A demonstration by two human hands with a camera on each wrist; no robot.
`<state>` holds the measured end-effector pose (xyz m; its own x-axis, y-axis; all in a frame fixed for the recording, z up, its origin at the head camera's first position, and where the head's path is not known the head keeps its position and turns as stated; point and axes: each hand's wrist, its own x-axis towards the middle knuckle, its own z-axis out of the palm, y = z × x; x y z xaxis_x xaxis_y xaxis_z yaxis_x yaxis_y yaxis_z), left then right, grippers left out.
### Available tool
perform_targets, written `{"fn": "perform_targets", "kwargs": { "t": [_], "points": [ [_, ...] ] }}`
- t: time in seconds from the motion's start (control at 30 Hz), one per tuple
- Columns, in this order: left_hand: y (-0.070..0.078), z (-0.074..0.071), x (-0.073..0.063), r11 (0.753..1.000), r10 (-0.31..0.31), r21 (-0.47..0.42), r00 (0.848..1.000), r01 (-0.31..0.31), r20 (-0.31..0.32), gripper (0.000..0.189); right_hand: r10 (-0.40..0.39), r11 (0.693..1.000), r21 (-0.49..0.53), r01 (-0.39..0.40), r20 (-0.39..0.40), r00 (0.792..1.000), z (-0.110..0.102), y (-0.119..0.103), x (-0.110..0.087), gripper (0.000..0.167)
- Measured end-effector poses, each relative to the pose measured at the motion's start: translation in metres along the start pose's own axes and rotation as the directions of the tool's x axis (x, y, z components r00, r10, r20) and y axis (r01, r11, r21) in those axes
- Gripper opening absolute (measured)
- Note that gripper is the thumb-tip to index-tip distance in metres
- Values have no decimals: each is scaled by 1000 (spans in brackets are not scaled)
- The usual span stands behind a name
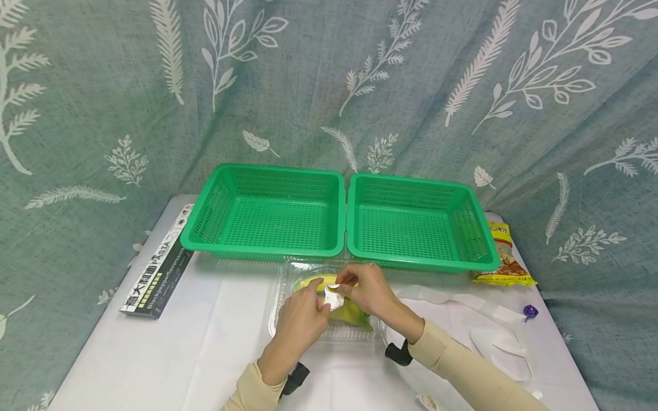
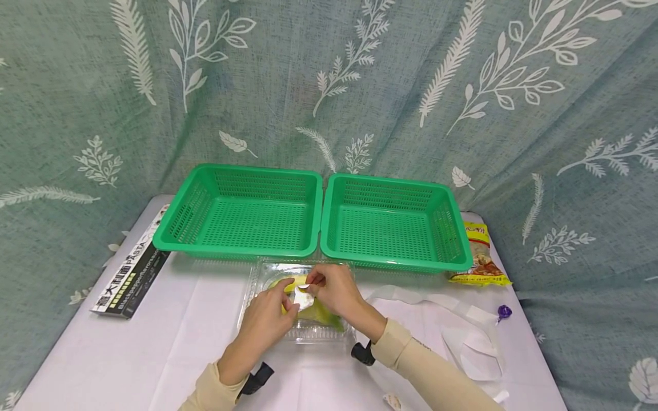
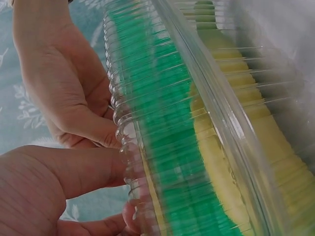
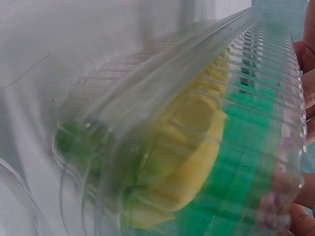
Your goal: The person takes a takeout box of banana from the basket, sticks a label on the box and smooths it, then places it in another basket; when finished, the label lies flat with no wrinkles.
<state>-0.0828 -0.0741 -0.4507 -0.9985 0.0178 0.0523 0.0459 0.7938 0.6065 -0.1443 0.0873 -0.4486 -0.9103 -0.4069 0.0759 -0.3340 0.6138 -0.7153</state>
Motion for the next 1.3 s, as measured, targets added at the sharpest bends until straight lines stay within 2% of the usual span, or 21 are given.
{"fn": "perform_targets", "kwargs": {
  "t": [0.2,0.33,0.47,0.63,1.0,1.3],
  "points": [
    [-1,1,-1,1000,28,-13,999,-28,-32,46,-15,1000,-7,15,-12,1000,1,1,0,5],
    [-3,2,-2,999,35,-25,998,-36,-43,34,-9,1000,-14,9,-13,1000,2,0,0,6],
    [-5,2,-4,999,35,-27,999,-36,-33,20,-24,1000,-16,24,-13,1000,3,0,0,6],
    [-4,2,-4,999,42,-12,999,-42,-19,12,-54,998,-32,53,-20,998,5,2,2,5],
    [-3,4,-4,996,80,54,995,-77,-52,15,-66,996,-68,62,-57,996,8,2,5,4],
    [-3,4,-4,994,96,60,994,-93,-53,19,-55,995,-90,49,-69,996,11,5,8,7]
  ]
}}
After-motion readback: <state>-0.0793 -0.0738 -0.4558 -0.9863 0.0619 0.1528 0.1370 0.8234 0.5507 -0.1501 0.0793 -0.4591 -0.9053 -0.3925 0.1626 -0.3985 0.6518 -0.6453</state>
